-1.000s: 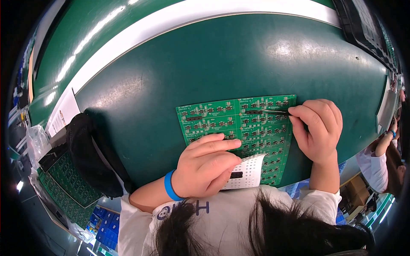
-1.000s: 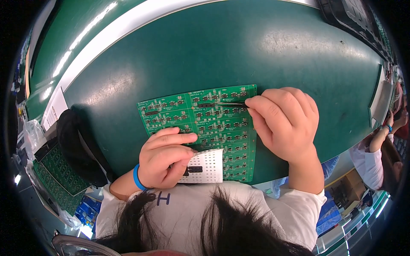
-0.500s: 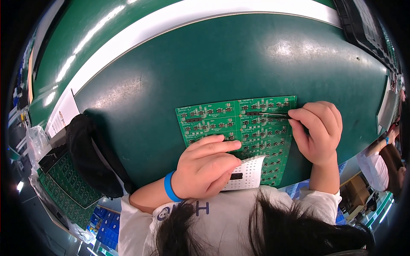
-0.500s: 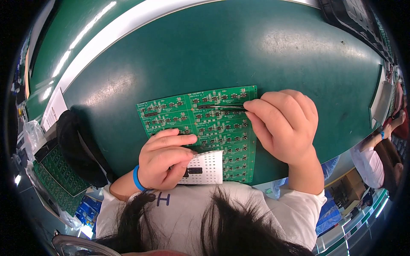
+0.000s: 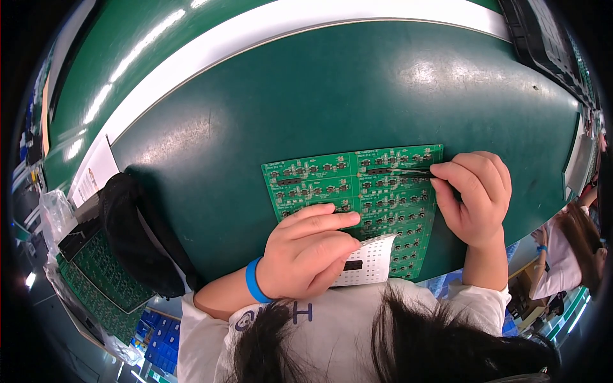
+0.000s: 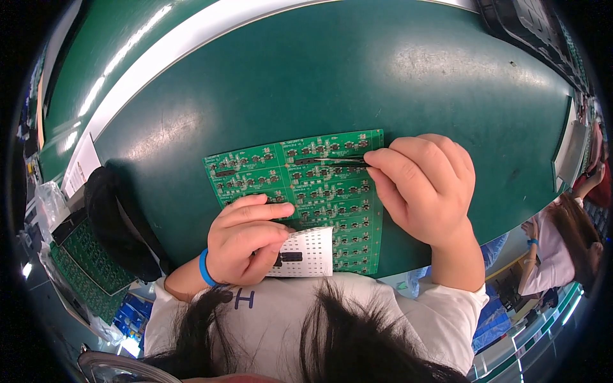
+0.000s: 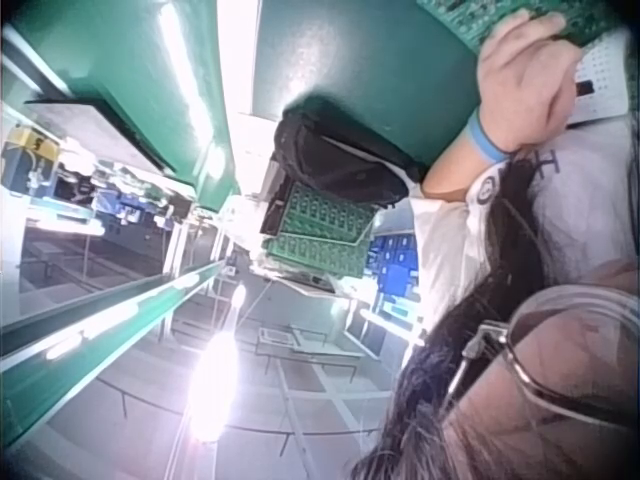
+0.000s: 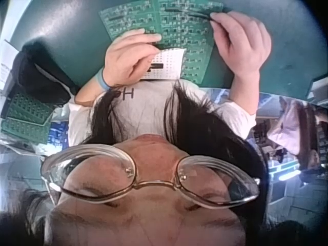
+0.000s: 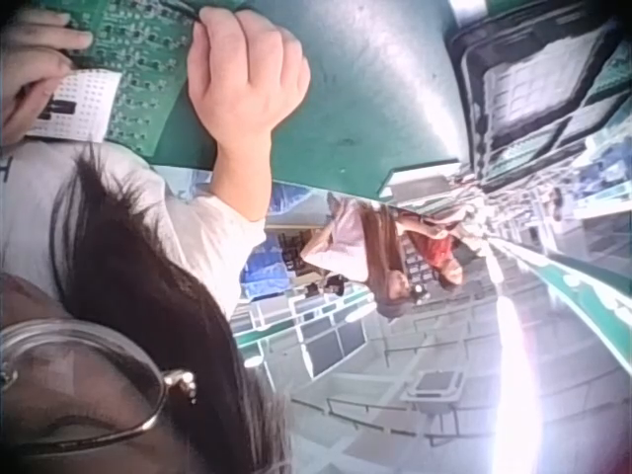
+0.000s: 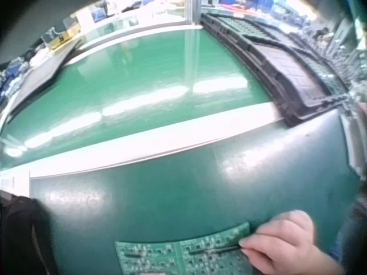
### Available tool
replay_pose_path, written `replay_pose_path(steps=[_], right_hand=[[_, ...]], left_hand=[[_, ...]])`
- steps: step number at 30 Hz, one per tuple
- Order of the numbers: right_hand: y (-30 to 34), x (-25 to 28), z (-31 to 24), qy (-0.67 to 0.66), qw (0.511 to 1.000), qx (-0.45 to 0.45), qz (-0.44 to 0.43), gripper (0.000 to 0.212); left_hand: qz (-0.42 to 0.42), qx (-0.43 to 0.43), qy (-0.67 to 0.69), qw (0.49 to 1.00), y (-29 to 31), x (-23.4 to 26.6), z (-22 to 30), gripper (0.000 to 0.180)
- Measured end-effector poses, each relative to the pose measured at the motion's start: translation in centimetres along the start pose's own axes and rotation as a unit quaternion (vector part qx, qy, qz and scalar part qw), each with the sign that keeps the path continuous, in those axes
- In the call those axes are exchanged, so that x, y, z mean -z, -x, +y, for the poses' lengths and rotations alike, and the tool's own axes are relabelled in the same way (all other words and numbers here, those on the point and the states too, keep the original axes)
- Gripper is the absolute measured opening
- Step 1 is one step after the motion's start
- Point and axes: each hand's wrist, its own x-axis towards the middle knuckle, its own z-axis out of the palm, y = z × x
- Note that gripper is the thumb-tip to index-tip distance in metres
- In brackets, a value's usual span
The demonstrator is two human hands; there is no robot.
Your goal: The recorder is using tweezers to pick small electronic components from a carrier strip and precisely place them onto several printed circuit boards on an assembly line.
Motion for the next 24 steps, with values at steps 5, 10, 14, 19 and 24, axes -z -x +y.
replay_pose_path(steps=[5, 10, 14, 19, 24], right_hand=[[0.1, -0.1, 0.2, -0.002, 1.000, -0.004, -0.005, 0.023], [-0.4, 0.0, 0.4, -0.022, 1.000, 0.000, 0.017, 0.021], [-0.8, 0.3, 0.3, -0.020, 1.000, 0.000, -0.009, 0.020], [0.3, 0.0, 1.5, 0.017, 0.980, -0.129, 0.152, 0.017], [2.6, 0.5, 3.4, 0.110, 0.946, -0.300, 0.065, 0.024]], left_hand=[[-0.001, -0.004, 0.000, 1.000, -0.1, -0.1, -0.2, 0.021], [0.002, 0.007, 0.002, 1.000, -0.2, 0.1, -0.4, 0.018], [0.003, 0.024, 0.000, 1.000, -0.4, 0.7, 0.3, 0.017], [0.029, -0.011, -0.011, 0.999, 0.0, -0.7, -1.0, 0.013], [0.056, -0.053, -0.038, 0.996, 0.4, -2.0, -1.5, 0.013]])
